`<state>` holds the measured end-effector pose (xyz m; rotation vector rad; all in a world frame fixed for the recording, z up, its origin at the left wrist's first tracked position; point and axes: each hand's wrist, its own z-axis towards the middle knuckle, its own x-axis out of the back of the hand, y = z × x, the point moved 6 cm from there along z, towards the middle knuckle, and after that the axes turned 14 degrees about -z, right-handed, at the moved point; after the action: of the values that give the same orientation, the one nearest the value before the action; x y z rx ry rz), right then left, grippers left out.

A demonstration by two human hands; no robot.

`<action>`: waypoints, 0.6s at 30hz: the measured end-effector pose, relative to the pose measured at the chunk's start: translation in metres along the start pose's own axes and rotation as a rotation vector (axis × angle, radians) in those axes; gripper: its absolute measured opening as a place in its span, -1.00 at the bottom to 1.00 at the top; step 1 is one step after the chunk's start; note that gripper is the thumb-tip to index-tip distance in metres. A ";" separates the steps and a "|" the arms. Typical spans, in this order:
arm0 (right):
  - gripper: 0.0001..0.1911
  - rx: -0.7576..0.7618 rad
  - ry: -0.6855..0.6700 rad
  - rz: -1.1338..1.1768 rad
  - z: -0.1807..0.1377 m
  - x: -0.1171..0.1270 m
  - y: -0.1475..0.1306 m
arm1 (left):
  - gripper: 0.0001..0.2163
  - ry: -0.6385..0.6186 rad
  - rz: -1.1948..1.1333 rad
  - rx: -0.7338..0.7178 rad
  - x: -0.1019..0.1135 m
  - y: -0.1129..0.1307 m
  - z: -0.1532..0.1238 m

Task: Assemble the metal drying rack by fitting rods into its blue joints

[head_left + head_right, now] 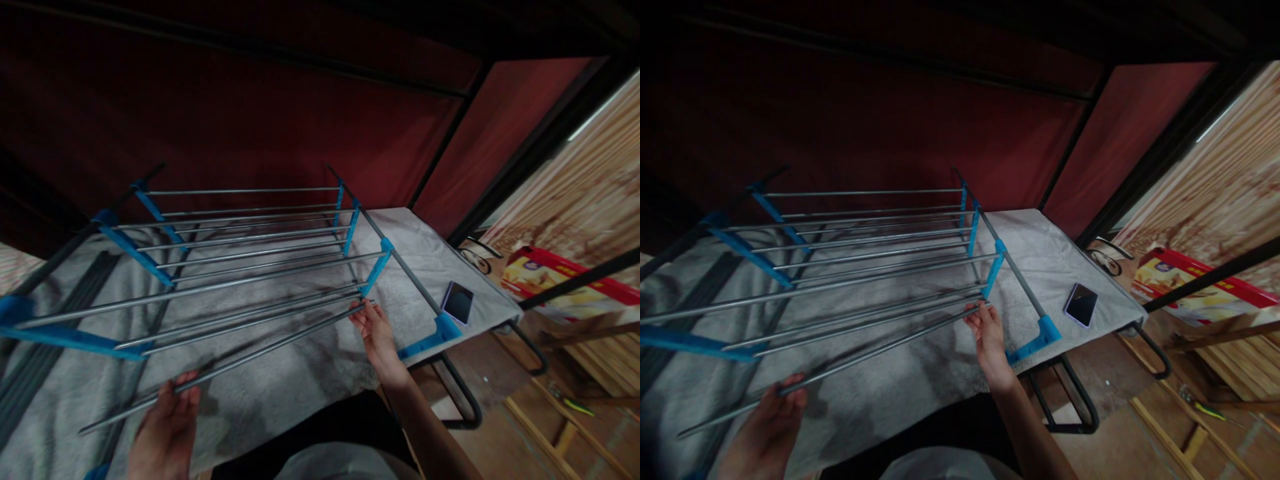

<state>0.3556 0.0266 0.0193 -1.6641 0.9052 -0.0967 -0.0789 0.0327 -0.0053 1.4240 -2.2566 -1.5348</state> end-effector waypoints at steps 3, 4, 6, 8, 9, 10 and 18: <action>-0.69 0.011 -0.030 -0.016 0.000 -0.006 -0.004 | -0.90 0.004 -0.090 0.106 -0.010 -0.019 -0.015; -0.68 0.017 -0.040 -0.021 0.000 -0.008 -0.006 | -0.90 0.004 -0.111 0.138 -0.013 -0.025 -0.019; -0.66 0.029 -0.049 -0.028 0.000 -0.011 -0.009 | -0.91 -0.019 -0.118 0.167 -0.020 -0.032 -0.027; -0.65 0.035 -0.043 -0.030 -0.001 -0.014 -0.010 | -0.90 -0.062 -0.086 0.155 -0.026 -0.036 -0.032; -0.65 0.034 -0.041 -0.032 -0.001 -0.015 -0.011 | -0.89 -0.088 -0.064 0.138 -0.029 -0.037 -0.034; -0.65 0.032 -0.044 -0.034 -0.001 -0.016 -0.011 | -0.88 -0.113 -0.043 0.119 -0.032 -0.037 -0.036; -0.63 -0.005 -0.105 -0.029 -0.008 -0.024 -0.004 | -0.89 -0.125 -0.118 0.202 -0.057 -0.051 -0.060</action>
<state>0.3370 0.0345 0.0345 -1.6709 0.8033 -0.0264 0.0170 0.0275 0.0101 1.5791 -2.5058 -1.5044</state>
